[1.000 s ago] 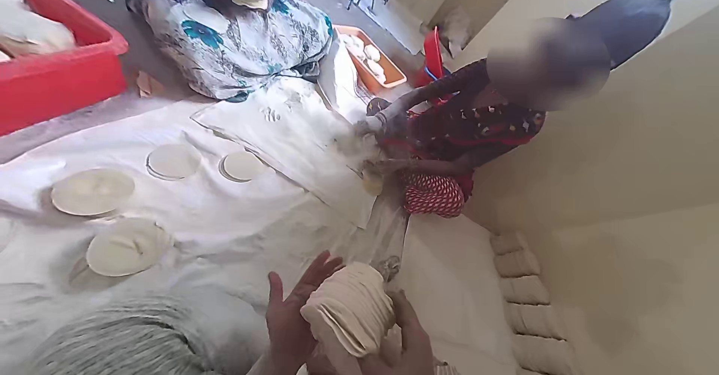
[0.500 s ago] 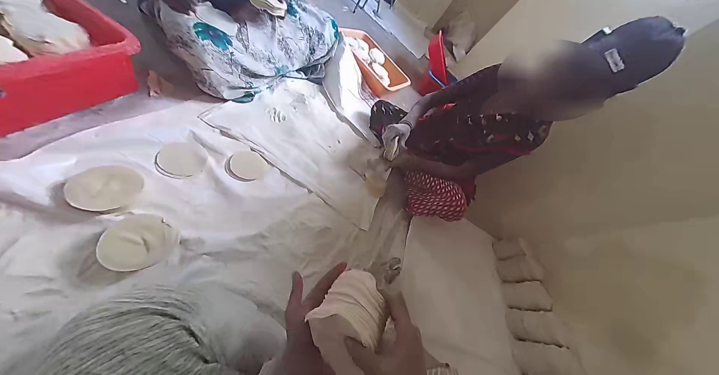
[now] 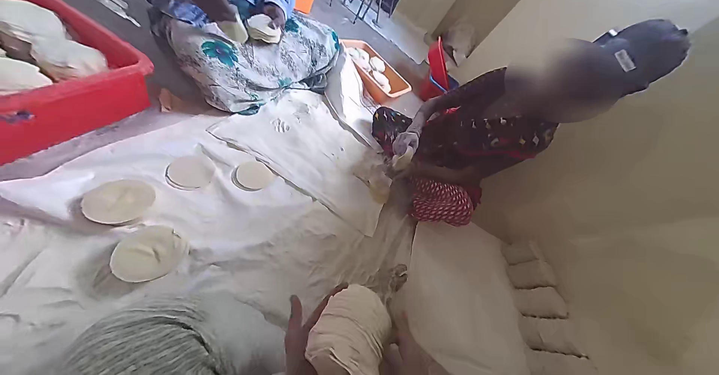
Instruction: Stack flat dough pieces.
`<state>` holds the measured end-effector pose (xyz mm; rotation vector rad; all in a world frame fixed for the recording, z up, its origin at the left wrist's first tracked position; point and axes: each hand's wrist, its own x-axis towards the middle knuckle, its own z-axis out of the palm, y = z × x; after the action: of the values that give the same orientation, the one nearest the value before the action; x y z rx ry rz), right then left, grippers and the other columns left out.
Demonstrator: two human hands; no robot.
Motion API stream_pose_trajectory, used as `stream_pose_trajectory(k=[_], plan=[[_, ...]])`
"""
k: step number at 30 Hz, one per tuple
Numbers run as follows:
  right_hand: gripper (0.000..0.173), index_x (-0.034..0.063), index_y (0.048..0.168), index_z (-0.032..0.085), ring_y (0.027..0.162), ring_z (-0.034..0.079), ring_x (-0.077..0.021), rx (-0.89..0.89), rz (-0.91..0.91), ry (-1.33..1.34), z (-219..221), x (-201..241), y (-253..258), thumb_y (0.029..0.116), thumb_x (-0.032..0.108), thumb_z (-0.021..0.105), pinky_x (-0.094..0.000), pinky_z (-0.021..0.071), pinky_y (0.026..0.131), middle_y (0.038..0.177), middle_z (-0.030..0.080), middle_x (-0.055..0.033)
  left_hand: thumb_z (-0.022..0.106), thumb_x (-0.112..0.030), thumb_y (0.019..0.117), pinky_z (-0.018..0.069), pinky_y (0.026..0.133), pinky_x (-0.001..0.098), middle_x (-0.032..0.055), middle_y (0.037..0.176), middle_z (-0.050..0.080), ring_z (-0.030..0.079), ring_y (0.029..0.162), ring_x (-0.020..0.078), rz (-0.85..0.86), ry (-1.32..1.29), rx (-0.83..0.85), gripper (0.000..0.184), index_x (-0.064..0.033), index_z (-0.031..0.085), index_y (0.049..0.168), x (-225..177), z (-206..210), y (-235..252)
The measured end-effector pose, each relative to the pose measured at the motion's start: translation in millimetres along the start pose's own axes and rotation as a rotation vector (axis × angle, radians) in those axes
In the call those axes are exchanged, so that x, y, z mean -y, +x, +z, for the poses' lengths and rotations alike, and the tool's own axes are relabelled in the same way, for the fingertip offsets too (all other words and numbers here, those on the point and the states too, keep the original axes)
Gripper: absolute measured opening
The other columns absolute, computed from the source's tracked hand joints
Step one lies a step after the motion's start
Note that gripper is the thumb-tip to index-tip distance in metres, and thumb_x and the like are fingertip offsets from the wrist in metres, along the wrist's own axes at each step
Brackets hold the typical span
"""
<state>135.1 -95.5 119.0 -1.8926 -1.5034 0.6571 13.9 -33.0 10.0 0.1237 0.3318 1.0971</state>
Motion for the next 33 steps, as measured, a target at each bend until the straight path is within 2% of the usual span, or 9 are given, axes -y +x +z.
stream_pose_trajectory(k=[5,10,14,17,21,24,27,31,33], plan=[[0.093,-0.0187,0.128,0.052,0.111,0.064,-0.0156,-0.057,-0.082,0.013,-7,6,-2,0.0601,0.032,0.089,-0.0317,0.0495,0.101,0.117,0.066,-0.0259,0.014,-0.085,0.0885,0.0518,0.102,0.0409,0.0076,0.132,0.068,0.064,0.122,0.0227,0.097,0.071,0.096,0.101,-0.0096,0.058,0.139,-12,-5,9],[0.083,-0.0118,0.128,0.060,0.108,0.068,-0.0279,0.035,0.009,0.016,0,1,0,0.0640,0.031,0.091,-0.0468,0.0531,0.098,0.116,0.069,-0.0243,0.015,-0.087,0.0876,0.0565,0.094,0.0395,0.0084,0.121,0.072,0.069,0.112,0.0212,-0.045,-0.052,0.076,0.100,-0.0122,0.069,0.128,0,-1,1],[0.084,-0.0161,0.128,0.053,0.110,0.064,-0.0127,-0.036,-0.030,0.052,-9,5,-7,0.0664,0.029,0.089,-0.0300,0.0516,0.099,0.119,0.066,-0.0223,0.020,-0.088,0.0859,0.0540,0.099,0.0405,0.0072,0.128,0.069,0.065,0.120,0.0218,0.044,-0.004,0.117,0.098,-0.0135,0.062,0.135,-5,-7,1],[0.090,-0.0137,0.134,0.053,0.110,0.068,-0.0265,0.020,0.022,0.055,2,1,4,0.0632,0.026,0.092,-0.0449,0.0543,0.098,0.119,0.068,-0.0254,0.020,-0.086,0.0875,0.0588,0.089,0.0398,0.0077,0.118,0.073,0.070,0.109,0.0200,-0.036,-0.048,0.073,0.096,-0.0145,0.068,0.129,-1,-2,2],[0.086,-0.0152,0.126,0.054,0.107,0.065,-0.0094,-0.078,-0.056,0.063,-5,7,1,0.0607,0.027,0.091,-0.0269,0.0537,0.095,0.115,0.068,-0.0202,0.020,-0.088,0.0853,0.0537,0.099,0.0409,0.0074,0.128,0.069,0.066,0.119,0.0227,0.088,0.037,0.109,0.100,-0.0131,0.064,0.133,-11,-2,9],[0.088,-0.0187,0.132,0.052,0.111,0.067,-0.0223,-0.036,-0.024,0.068,-2,1,1,0.0637,0.023,0.091,-0.0376,0.0536,0.098,0.121,0.065,-0.0289,0.010,-0.083,0.0910,0.0579,0.092,0.0386,0.0065,0.120,0.073,0.069,0.111,0.0190,-0.020,-0.037,0.030,0.098,-0.0127,0.066,0.131,-3,6,-2],[0.082,-0.0122,0.132,0.057,0.110,0.067,-0.0243,0.024,0.084,0.082,2,5,2,0.0638,0.020,0.090,-0.0407,0.0542,0.097,0.119,0.068,-0.0242,0.009,-0.080,0.0921,0.0586,0.089,0.0405,0.0091,0.115,0.074,0.070,0.107,0.0204,-0.135,-0.106,0.012,0.097,-0.0100,0.064,0.132,-1,4,-4],[0.078,-0.0133,0.130,0.054,0.103,0.068,-0.0074,0.062,0.087,0.295,-11,20,3,0.0662,0.017,0.087,-0.0280,0.0561,0.093,0.113,0.071,-0.0126,-0.013,-0.078,0.0883,0.0581,0.083,0.0370,0.0093,0.106,0.075,0.072,0.097,0.0185,-0.203,0.040,-0.019,0.113,-0.0004,0.052,0.137,0,-13,27],[0.071,-0.0097,0.130,0.052,0.098,0.070,-0.0045,0.127,0.117,0.549,-18,18,5,0.0716,0.015,0.083,-0.0268,0.0584,0.090,0.110,0.073,-0.0031,-0.009,-0.081,0.0873,0.0551,0.092,0.0437,0.0181,0.114,0.073,0.071,0.106,0.0253,-0.292,-0.034,-0.033,0.119,0.0070,0.055,0.135,16,-24,38]])
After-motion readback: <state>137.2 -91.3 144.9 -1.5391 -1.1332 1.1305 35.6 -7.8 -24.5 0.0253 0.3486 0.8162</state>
